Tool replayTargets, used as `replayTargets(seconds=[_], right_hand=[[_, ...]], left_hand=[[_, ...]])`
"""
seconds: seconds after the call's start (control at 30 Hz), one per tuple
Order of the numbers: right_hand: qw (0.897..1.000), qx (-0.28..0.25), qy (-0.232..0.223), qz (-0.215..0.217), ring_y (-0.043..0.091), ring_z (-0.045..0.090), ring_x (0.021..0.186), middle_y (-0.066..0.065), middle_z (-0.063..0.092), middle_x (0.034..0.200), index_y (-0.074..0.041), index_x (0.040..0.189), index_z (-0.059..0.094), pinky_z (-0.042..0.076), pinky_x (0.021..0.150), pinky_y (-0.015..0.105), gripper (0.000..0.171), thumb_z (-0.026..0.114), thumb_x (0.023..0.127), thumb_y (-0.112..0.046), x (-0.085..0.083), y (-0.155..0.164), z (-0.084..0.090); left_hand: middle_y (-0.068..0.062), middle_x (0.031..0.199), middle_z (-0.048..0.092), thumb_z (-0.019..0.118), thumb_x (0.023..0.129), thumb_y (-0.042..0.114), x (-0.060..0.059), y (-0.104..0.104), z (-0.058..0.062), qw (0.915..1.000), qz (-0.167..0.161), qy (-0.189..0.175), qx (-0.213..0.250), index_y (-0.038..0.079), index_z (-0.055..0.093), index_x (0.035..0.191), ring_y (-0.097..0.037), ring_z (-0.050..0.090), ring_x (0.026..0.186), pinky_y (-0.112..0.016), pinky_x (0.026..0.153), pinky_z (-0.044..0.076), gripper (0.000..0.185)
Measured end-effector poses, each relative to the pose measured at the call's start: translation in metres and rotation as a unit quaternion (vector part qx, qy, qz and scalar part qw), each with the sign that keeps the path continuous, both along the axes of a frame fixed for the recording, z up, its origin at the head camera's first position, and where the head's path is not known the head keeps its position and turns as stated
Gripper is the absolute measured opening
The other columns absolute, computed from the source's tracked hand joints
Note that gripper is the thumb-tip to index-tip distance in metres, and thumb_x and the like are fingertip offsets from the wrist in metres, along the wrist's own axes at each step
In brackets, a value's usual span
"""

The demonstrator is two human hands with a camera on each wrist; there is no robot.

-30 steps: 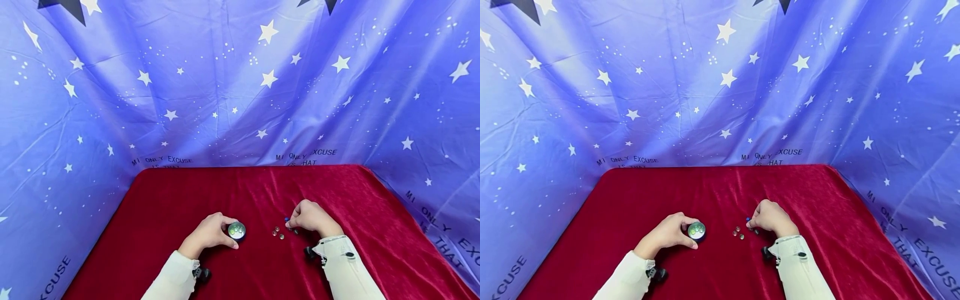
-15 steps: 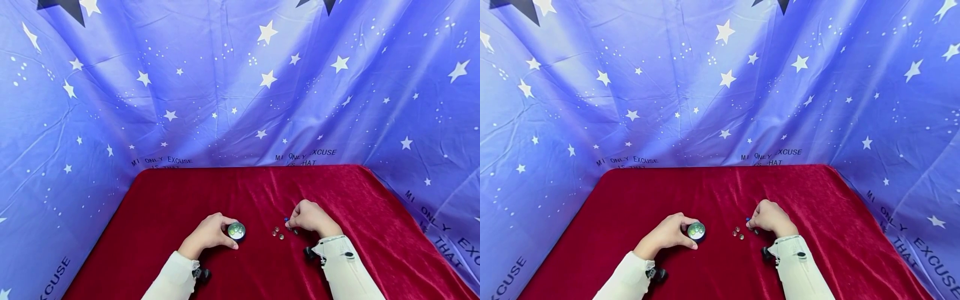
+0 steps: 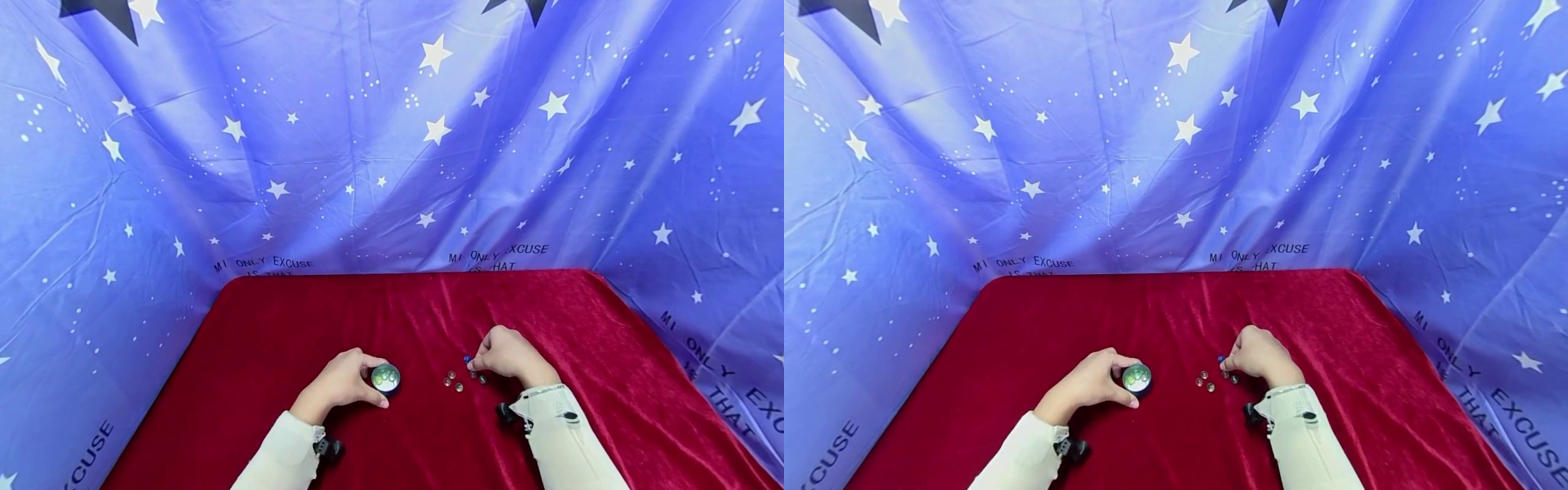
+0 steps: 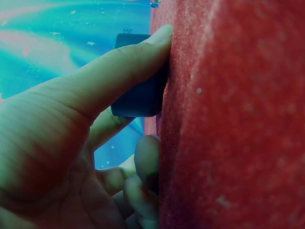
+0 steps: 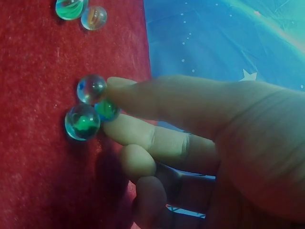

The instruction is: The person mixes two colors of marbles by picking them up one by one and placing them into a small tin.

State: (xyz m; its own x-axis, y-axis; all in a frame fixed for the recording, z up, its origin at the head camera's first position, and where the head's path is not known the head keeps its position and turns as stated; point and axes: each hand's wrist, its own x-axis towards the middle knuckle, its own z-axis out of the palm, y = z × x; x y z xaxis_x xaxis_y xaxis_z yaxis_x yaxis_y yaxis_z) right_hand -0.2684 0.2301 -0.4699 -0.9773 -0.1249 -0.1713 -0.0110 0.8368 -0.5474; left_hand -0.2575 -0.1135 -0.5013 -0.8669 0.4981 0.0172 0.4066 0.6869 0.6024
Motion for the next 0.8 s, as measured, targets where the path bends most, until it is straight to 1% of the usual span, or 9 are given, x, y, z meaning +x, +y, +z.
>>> replayTargets(seconds=[0.13,0.23,0.47,0.67,0.8], right_hand=[[1.0,0.009,0.016,0.005,0.014,0.048,0.057,-0.006,0.066,0.056,-0.02,0.057,0.075,0.034,0.052,0.028,0.024,0.088,0.077,-0.023,-0.002,0.001,-0.001],[0.999,0.014,0.032,0.01,0.014,0.049,0.059,-0.005,0.065,0.055,-0.019,0.056,0.073,0.035,0.053,0.029,0.026,0.089,0.075,-0.025,-0.001,0.0,0.0],[0.999,-0.002,0.029,0.016,0.012,0.045,0.055,-0.002,0.064,0.056,-0.019,0.059,0.075,0.035,0.051,0.028,0.022,0.087,0.078,-0.023,0.002,-0.003,0.006],[0.998,-0.013,0.052,0.023,0.014,0.052,0.063,-0.006,0.069,0.063,-0.023,0.068,0.079,0.041,0.057,0.031,0.013,0.088,0.077,-0.024,0.002,-0.007,0.009],[0.997,-0.029,0.061,0.026,0.014,0.054,0.065,-0.006,0.071,0.067,-0.025,0.07,0.079,0.044,0.059,0.031,0.012,0.088,0.078,-0.026,0.001,-0.009,0.011]], left_hand=[[0.01,0.069,0.06,0.101,0.061,0.036,0.001,0.0,0.001,1.0,0.0,-0.006,0.006,0.031,0.08,0.115,-0.006,0.048,0.076,-0.025,0.07,0.043,0.059],[0.009,0.07,0.059,0.101,0.06,0.036,0.001,-0.001,0.0,1.0,0.001,-0.008,0.006,0.031,0.08,0.116,-0.007,0.048,0.077,-0.026,0.07,0.042,0.06],[0.009,0.074,0.06,0.101,0.059,0.038,0.001,0.0,-0.001,1.0,0.006,-0.002,0.001,0.03,0.08,0.116,-0.006,0.048,0.077,-0.025,0.071,0.043,0.061],[0.011,0.071,0.059,0.101,0.058,0.038,0.0,0.0,-0.002,1.0,0.004,0.006,-0.002,0.031,0.08,0.114,-0.005,0.047,0.075,-0.025,0.07,0.042,0.06],[0.012,0.068,0.06,0.101,0.059,0.038,-0.001,0.0,-0.002,1.0,0.001,0.007,-0.002,0.033,0.08,0.114,-0.005,0.048,0.075,-0.024,0.071,0.043,0.059]])
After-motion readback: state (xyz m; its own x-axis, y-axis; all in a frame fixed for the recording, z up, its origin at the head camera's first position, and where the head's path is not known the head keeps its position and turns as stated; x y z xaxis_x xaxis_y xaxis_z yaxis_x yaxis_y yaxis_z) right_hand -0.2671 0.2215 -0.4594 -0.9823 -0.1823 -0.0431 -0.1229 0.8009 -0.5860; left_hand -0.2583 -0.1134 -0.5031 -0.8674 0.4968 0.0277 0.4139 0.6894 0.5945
